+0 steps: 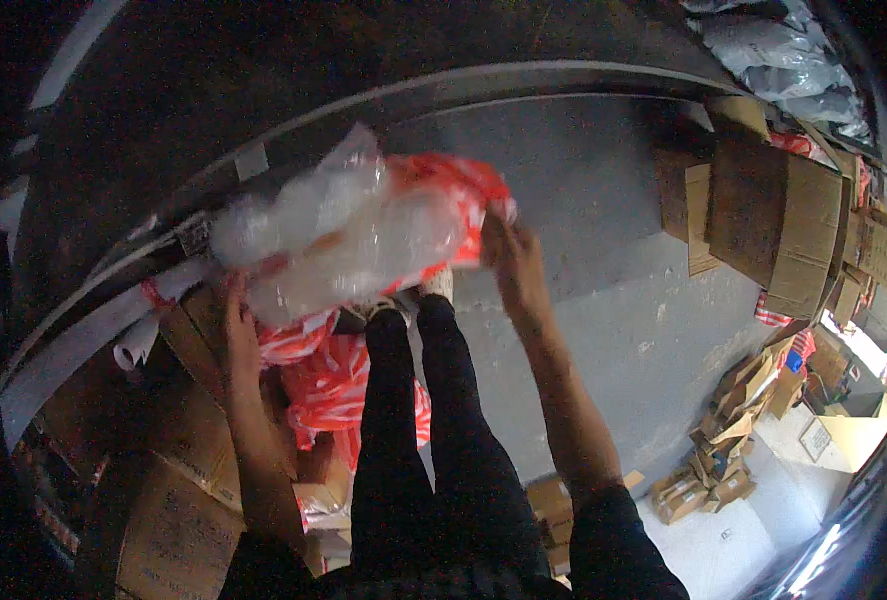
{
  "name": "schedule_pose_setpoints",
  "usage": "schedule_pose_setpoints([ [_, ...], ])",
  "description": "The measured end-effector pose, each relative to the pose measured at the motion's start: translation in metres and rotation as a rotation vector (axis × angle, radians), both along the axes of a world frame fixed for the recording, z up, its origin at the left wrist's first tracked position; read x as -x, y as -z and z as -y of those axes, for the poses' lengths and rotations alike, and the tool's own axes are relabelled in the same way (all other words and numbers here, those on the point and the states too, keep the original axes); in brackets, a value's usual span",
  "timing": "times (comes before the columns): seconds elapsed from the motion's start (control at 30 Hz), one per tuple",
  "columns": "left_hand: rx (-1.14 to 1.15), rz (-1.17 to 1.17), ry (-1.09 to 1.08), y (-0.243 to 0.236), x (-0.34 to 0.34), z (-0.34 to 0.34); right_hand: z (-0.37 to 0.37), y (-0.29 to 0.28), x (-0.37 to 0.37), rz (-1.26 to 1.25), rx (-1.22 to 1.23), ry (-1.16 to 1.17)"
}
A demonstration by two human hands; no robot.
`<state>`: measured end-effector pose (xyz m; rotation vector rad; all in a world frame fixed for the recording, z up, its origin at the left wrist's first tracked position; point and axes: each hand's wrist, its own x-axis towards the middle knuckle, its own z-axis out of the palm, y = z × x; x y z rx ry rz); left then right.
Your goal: The person picks up a red and white striped bag containing plastic cups from a stack on the floor and carries it across a warehouse. The person then places the bag onto a metal shelving unit next to several other identical bags.
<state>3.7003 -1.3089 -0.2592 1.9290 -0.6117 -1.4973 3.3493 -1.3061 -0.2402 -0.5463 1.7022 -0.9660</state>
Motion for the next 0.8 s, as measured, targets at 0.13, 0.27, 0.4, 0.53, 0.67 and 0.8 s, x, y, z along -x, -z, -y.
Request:
schedule_pose_setpoints([
  [0.13, 0.037, 0.027, 0.153, 0.014, 0.014, 0.046, 0.044, 0.035, 0.006, 0.098, -0.007, -0.016],
  [0.27, 0.259, 0.115, 0.258, 0.048, 0.026, 0.058, 0.067, 0.076, 0.014, -0.076, 0.042, -0.196],
  [0.4, 0.203, 0.165, 0.235, 0.061, 0.026, 0.085, 0.096, 0.131, 0.033, -0.235, 0.211, -0.196],
  [0.53, 0.236, 0.041, 0.403, 0.080, 0.030, 0.112, 0.114, 0.124, 0.049, -0.034, 0.013, -0.016],
  [0.67, 0.409, 0.073, 0.380, 0.103, 0.039, 0.132, 0.129, 0.131, 0.056, -0.192, 0.101, -0.220],
  [0.8, 0.399, 0.181, 0.525, 0.095, 0.052, 0.135, 0.136, 0.143, 0.050, -0.197, 0.188, -0.328],
])
